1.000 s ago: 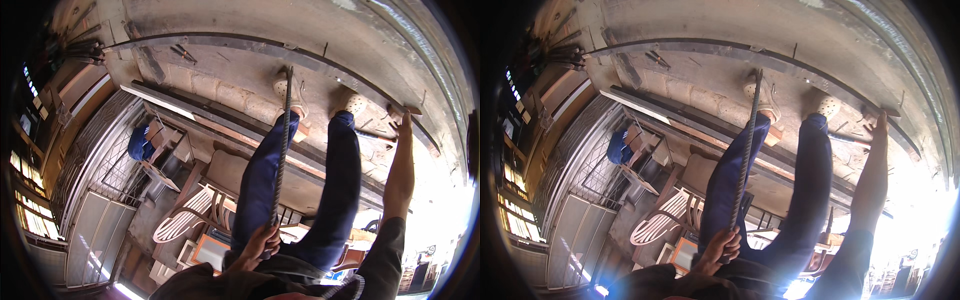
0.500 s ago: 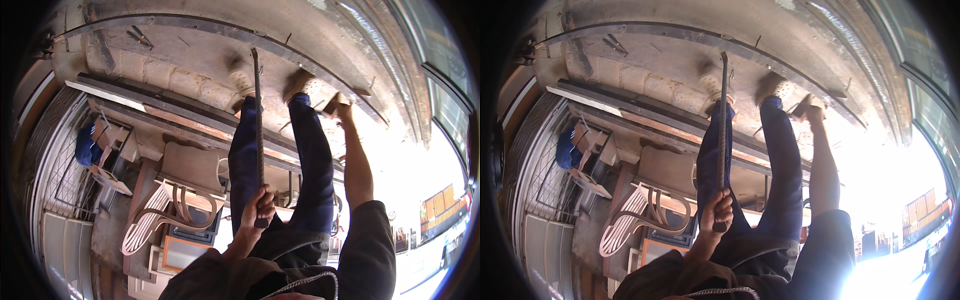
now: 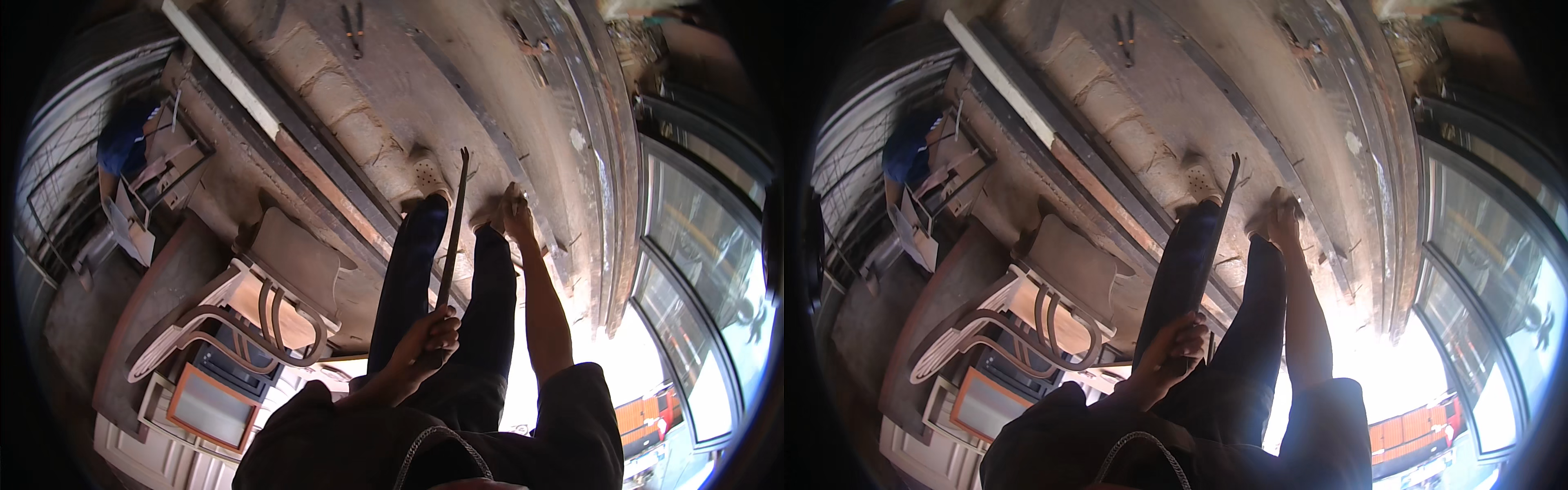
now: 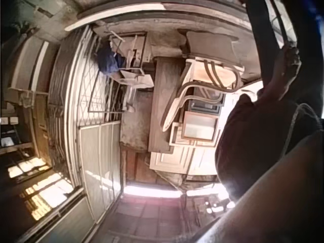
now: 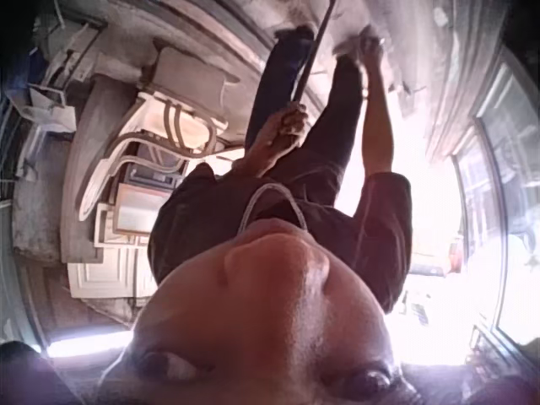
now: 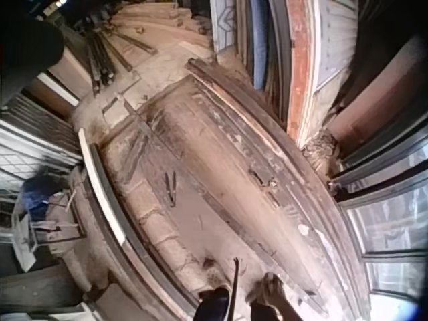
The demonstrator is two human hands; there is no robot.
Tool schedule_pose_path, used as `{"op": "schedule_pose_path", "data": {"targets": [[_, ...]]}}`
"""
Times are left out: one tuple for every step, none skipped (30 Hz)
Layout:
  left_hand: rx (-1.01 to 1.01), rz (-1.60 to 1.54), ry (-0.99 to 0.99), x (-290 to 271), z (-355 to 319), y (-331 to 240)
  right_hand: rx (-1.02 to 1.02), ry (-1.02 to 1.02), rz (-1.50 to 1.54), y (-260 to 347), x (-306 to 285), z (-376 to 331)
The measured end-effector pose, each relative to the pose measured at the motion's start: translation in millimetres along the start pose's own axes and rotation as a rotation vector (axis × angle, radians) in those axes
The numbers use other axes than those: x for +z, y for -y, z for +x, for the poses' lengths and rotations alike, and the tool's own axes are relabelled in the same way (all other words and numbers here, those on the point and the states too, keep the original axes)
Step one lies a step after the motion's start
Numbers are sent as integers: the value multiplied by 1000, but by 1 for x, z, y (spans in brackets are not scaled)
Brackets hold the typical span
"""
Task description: The person uses a crowbar and hammer to pry and break apart wooden planks and debris on a cluttered floor. They repeatedly insert the crowbar under the wood, lever it to loosen pieces, and strike with the hammer to remove sections.
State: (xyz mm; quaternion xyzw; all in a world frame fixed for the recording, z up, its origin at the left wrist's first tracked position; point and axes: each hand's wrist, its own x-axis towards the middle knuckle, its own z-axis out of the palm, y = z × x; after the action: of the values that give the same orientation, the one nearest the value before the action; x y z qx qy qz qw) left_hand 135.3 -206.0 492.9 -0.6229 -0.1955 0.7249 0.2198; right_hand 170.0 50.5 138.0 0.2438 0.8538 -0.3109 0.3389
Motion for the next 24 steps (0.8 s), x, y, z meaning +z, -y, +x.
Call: {"op": "schedule_pose_path", "data": {"targets": [[15, 6, 4, 6, -17, -12, -143, -23, 0, 40, 1, 14], [84, 17, 9, 9, -31, -24, -198, 19, -12, 97, -7, 20], [70, 16, 52, 15, -41, -37, -266, 48, -85, 129, -13, 33], [59, 16, 95, 18, -49, -52, -334, 78, -156, 160, -17, 50], [22, 21, 143, 23, -49, -67, -352, 56, -164, 183, -20, 74], [35, 2, 146, 36, -50, -74, -376, 49, -161, 206, -19, 95], [65, -7, 157, 48, -48, -81, -364, 12, -77, 235, -12, 122], [108, -32, 150, 52, -48, -86, -382, -11, -124, 271, -1, 137], [144, -59, 137, 56, -48, -94, -393, -35, -174, 311, 4, 152], [165, -9, 130, 59, -45, -106, -402, -8, -177, 343, 8, 172], [215, 62, 73, 68, -41, -117, -410, 21, -180, 373, 13, 191], [265, 134, 9, 78, -36, -128, -393, 49, -202, 402, 23, 209], [316, 205, -44, 89, -29, -142, -387, 72, -228, 434, 35, 230], [311, 136, -60, 97, -25, -155, -380, 80, -256, 460, 44, 254], [318, 73, -66, 102, -19, -165, -404, 80, -288, 485, 56, 283], [331, 2, -72, 107, -9, -173, -481, -2, -317, 513, 73, 310], [339, -64, 19, 116, 9, -185, -557, -80, -342, 542, 89, 338], [339, -140, 71, 112, 17, -194, -605, -94, -350, 563, 110, 362], [333, -214, 132, 114, 24, -199, -657, -118, -363, 590, 123, 393], [320, -178, 238, 119, 29, -194, -762, -199, -427, 608, 135, 416], [327, -237, 222, 126, 37, -190, -732, -197, -393, 633, 151, 423], [303, -292, 215, 134, 42, -183, -692, -219, -383, 646, 156, 433], [243, -329, 220, 146, 47, -176, -494, -57, -10, 636, 144, 468], [224, -283, 225, 161, 55, -175, -316, 75, 374, 639, 122, 516]]}}
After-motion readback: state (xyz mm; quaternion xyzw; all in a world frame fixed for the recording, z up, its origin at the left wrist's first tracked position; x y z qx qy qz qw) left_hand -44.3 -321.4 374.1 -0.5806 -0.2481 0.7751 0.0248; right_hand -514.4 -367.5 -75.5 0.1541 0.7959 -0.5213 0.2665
